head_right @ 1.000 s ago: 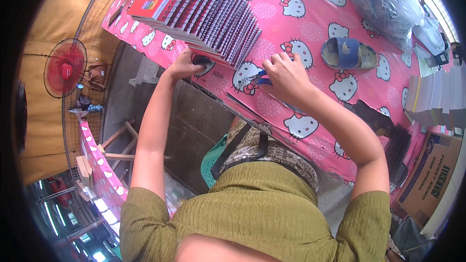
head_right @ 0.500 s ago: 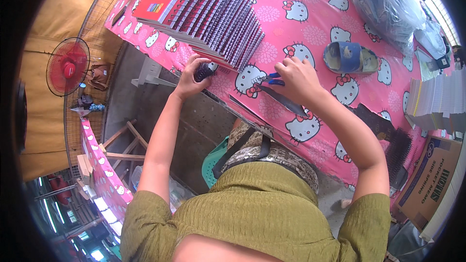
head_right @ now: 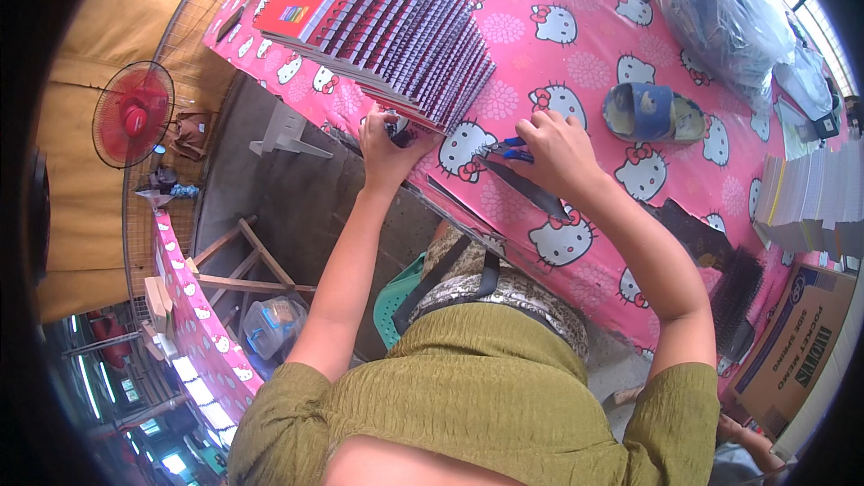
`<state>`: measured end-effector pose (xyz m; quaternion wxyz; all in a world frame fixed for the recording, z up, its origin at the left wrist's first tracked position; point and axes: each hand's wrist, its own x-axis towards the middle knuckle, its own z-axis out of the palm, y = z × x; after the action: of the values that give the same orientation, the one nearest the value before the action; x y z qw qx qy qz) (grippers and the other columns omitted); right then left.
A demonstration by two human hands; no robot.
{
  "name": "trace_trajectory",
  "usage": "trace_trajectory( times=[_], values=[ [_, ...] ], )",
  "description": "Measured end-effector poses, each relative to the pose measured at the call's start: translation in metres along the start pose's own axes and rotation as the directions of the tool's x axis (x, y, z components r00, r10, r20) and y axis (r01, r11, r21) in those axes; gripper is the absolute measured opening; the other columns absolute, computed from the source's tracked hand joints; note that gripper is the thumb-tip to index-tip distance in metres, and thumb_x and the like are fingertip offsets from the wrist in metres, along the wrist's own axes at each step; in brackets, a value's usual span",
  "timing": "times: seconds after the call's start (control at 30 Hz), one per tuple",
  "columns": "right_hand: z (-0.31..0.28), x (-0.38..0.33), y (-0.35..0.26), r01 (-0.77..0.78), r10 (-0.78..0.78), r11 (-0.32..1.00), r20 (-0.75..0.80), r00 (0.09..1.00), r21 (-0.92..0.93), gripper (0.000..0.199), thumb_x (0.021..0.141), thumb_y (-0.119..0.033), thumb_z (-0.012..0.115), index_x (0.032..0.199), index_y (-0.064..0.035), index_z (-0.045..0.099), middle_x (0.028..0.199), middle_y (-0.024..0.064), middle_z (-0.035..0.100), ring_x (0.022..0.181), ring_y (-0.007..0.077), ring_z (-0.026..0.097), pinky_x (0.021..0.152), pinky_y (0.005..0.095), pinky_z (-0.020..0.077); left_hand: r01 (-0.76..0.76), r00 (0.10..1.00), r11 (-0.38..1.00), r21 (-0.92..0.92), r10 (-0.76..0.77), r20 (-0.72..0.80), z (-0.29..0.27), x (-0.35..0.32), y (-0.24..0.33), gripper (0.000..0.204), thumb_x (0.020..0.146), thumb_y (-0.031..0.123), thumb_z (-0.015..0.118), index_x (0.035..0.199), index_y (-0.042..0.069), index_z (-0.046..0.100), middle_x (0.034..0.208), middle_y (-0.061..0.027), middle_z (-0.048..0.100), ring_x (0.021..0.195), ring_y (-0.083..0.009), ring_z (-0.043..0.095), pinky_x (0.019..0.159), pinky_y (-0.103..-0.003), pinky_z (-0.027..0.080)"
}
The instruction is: The person trims the excess spiral coil from a stack of notebooks using pliers and then aligns the notebooks on a table.
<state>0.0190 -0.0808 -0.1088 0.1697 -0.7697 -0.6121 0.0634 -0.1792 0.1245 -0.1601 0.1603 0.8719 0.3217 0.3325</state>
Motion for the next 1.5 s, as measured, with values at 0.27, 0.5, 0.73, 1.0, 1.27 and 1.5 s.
trace_trajectory(
  times=[0.27, 0.5, 0.73, 1.0, 1.27, 1.5],
  values=[
    [-0.005, 0.001, 0.002, -0.003, 0.003, 1.000, 0.019, 1.000, -0.004, 0.039, 0.073, -0.038, 0.075, 0.091, -0.0067, 0.059, 0.093, 0.0096, 0.060, 0.095, 0.0273, 0.058, 0.078, 0.0417, 0.0422, 0.130, 0.970, 0.990, 0.052, -0.137, 0.198, -0.012, 0.013, 0.003, 0.080, 0.054, 0.048, 0.088, 0.108, 0.006, 0.046, 0.107, -0.0156, 0.054, 0.107, -0.0324, 0.045, 0.094, -0.045, 0.031],
    [-0.005, 0.000, 0.003, -0.020, 0.019, 0.998, 0.032, 0.999, 0.052, 0.038, 0.074, -0.037, 0.074, 0.089, -0.0065, 0.059, 0.091, 0.0099, 0.061, 0.093, 0.0279, 0.058, 0.077, 0.0413, 0.0440, 0.085, 0.992, 0.996, -0.020, -0.083, 0.092, -0.009, 0.002, -0.006, 0.057, 0.068, 0.030, 0.080, 0.110, 0.005, 0.050, 0.106, -0.0126, 0.055, 0.104, -0.0310, 0.047, 0.090, -0.044, 0.036],
    [-0.003, -0.004, 0.006, -0.013, 0.015, 0.996, -0.020, 1.000, 0.087, 0.038, 0.071, -0.034, 0.076, 0.089, -0.0059, 0.059, 0.090, 0.0094, 0.060, 0.093, 0.0279, 0.058, 0.077, 0.0409, 0.0455, -0.059, 0.997, 0.976, 0.212, 0.066, -0.030, -0.001, -0.005, 0.004, 0.032, 0.073, 0.018, 0.065, 0.102, 0.008, 0.055, 0.100, -0.0110, 0.057, 0.097, -0.0331, 0.052, 0.083, -0.046, 0.041],
    [-0.009, -0.015, -0.014, 0.023, -0.021, 0.998, -0.035, 0.999, 0.061, 0.039, 0.068, -0.032, 0.078, 0.093, -0.0078, 0.060, 0.090, 0.0072, 0.060, 0.090, 0.0259, 0.057, 0.077, 0.0396, 0.0449, -0.030, 0.999, 0.993, 0.114, 0.033, -0.027, 0.000, 0.001, 0.000, 0.020, 0.068, 0.013, 0.062, 0.085, 0.007, 0.055, 0.087, -0.0118, 0.055, 0.088, -0.0338, 0.054, 0.073, -0.047, 0.042],
    [-0.008, -0.022, -0.018, 0.006, -0.005, 0.998, -0.019, 1.000, 0.066, 0.039, 0.069, -0.033, 0.078, 0.094, -0.0080, 0.060, 0.089, 0.0072, 0.060, 0.090, 0.0257, 0.057, 0.077, 0.0392, 0.0442, 0.100, 0.944, 0.966, -0.238, -0.168, -0.285, -0.004, -0.001, -0.001, 0.010, 0.073, 0.002, 0.063, 0.080, 0.004, 0.058, 0.077, -0.0083, 0.059, 0.068, -0.0228, 0.056, 0.061, -0.033, 0.044],
    [-0.048, -0.038, -0.005, -0.039, 0.077, 0.980, -0.186, 0.980, 0.197, 0.036, 0.068, -0.031, 0.078, 0.090, -0.0068, 0.062, 0.087, 0.0090, 0.060, 0.088, 0.0271, 0.058, 0.076, 0.0386, 0.0451, 0.538, 0.566, -0.534, -0.652, -0.345, 0.749, -0.068, -0.029, 0.064, 0.019, 0.077, 0.017, 0.056, 0.092, 0.006, 0.060, 0.086, -0.0088, 0.058, 0.076, -0.0235, 0.055, 0.065, -0.039, 0.046]
  ],
)
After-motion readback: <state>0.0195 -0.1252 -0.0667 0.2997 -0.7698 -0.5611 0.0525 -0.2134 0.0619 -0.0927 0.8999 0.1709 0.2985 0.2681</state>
